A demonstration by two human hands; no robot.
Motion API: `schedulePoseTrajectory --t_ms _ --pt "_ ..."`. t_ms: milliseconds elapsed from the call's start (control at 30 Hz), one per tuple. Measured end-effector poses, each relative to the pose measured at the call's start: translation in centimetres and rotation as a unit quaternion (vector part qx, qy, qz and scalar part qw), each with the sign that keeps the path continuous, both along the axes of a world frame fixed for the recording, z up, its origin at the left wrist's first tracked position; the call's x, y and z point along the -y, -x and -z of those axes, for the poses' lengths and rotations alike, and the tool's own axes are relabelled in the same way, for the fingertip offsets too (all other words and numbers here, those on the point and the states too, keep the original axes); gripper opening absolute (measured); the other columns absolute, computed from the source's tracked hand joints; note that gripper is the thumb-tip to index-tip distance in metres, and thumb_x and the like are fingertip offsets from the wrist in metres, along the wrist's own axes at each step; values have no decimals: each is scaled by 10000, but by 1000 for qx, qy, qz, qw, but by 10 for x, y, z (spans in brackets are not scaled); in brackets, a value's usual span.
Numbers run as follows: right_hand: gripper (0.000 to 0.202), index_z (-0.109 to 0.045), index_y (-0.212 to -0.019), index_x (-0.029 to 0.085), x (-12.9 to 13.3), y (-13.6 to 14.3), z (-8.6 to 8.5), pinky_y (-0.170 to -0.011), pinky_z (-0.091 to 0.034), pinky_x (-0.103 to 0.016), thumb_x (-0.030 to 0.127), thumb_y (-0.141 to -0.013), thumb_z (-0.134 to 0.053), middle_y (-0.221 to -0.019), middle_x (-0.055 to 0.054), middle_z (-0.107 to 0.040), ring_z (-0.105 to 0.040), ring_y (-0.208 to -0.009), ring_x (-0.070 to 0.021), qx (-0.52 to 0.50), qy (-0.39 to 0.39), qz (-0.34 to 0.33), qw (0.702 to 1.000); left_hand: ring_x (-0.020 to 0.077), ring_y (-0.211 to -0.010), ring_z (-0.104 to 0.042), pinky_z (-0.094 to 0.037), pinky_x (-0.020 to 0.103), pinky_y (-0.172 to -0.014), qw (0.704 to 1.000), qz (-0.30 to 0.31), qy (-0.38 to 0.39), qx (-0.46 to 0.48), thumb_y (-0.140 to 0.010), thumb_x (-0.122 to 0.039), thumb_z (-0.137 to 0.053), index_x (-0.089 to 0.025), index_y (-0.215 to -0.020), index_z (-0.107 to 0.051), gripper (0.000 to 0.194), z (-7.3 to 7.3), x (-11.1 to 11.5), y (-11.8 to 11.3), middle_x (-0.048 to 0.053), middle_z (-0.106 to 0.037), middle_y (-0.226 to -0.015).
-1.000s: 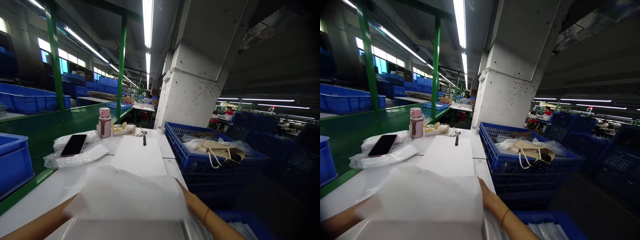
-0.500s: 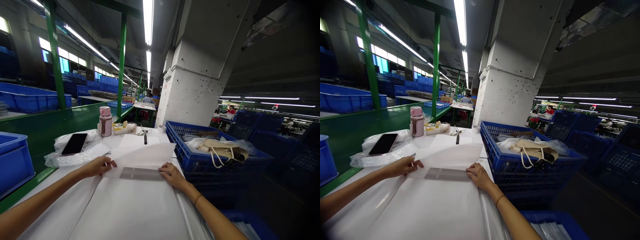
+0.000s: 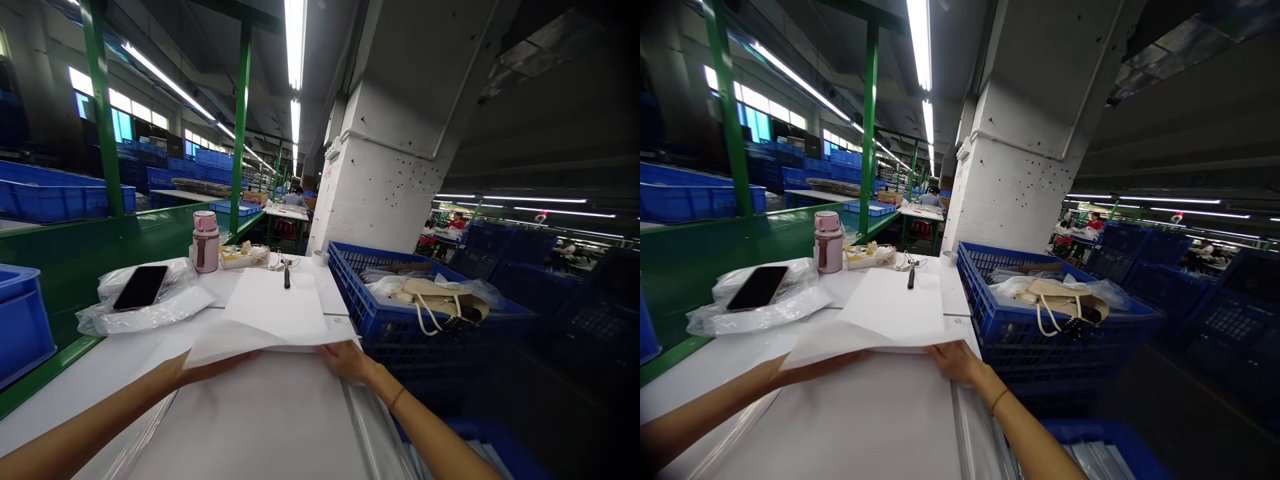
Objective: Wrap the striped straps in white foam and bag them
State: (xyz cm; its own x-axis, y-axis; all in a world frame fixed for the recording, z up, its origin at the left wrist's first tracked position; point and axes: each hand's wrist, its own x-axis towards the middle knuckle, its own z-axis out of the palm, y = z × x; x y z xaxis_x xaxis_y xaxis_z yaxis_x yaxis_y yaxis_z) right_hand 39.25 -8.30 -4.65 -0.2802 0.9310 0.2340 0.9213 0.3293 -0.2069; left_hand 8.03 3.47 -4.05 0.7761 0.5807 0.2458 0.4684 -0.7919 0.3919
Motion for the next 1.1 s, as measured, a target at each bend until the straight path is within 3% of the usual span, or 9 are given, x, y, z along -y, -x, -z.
schedulePoseTrajectory --t_ms 67,133,333,467,667,867,1033,1100 --pt "288 -608 -849 120 -9 -3 -4 -604 -508 -274 359 -949 -481 -753 8 -600 -587 -642 -131 -5 16 10 1000 201 -1072 -570 -452 287 -945 999 8 32 -10 -885 -588 -354 -349 -1185 -572 442 -3 -9 6 -67 -594 -1212" --pt "296 -604 -821 107 -19 -4 -7 -574 -499 -259 344 -950 -483 -712 22 -585 -583 -615 -127 -9 19 15 1000 189 -1086 -562 -453 276 -940 999 1 45 -21 -904 -565 -322 -334 -1213 -555 450 -7 -18 9 -55 -581 -1232" --pt "184 -614 -993 150 -22 11 -6 -837 -468 -409 300 -917 -540 -976 -49 -612 -579 -921 -194 28 -30 20 999 247 -995 -566 -426 353 -868 998 3 -31 -49 -931 -418 -317 -257 -1045 -669 404 -9 -25 -1 65 -636 -1058" --pt "297 -592 -1061 154 -6 19 -6 -864 -430 -439 371 -859 -605 -1035 -65 -583 -541 -972 -232 80 -42 -11 996 229 -978 -559 -416 332 -854 997 29 -46 -49 -938 -469 -305 -257 -1168 -595 427 -10 -8 -8 78 -605 -1075" --pt "184 -578 -1058 147 6 23 -9 -837 -439 -410 247 -932 -486 -959 -51 -592 -560 -908 -205 100 -43 -31 994 259 -1008 -552 -398 360 -894 997 44 -17 -55 -885 -581 -377 -271 -1211 -557 485 -24 15 -2 70 -610 -1059" --pt "271 -590 -821 127 -4 18 -8 -622 -473 -276 266 -977 -417 -688 26 -558 -559 -629 -127 45 -21 7 999 224 -903 -609 -444 290 -776 999 22 2 -47 -948 -503 -179 -296 -1109 -622 515 -28 9 4 45 -659 -979" --pt "186 -614 -1013 158 -6 23 -6 -786 -458 -353 283 -930 -505 -911 -39 -600 -567 -864 -181 33 -32 22 999 215 -957 -570 -432 276 -794 998 18 -31 -51 -947 -460 -249 -266 -1104 -634 459 -21 5 -6 69 -622 -1010" --pt "283 -599 -1098 176 4 28 -8 -833 -431 -374 346 -872 -587 -986 -69 -593 -544 -929 -214 43 -32 11 999 214 -967 -555 -428 283 -806 998 19 -33 -54 -947 -453 -277 -264 -1127 -617 429 -19 10 -8 68 -608 -1028"
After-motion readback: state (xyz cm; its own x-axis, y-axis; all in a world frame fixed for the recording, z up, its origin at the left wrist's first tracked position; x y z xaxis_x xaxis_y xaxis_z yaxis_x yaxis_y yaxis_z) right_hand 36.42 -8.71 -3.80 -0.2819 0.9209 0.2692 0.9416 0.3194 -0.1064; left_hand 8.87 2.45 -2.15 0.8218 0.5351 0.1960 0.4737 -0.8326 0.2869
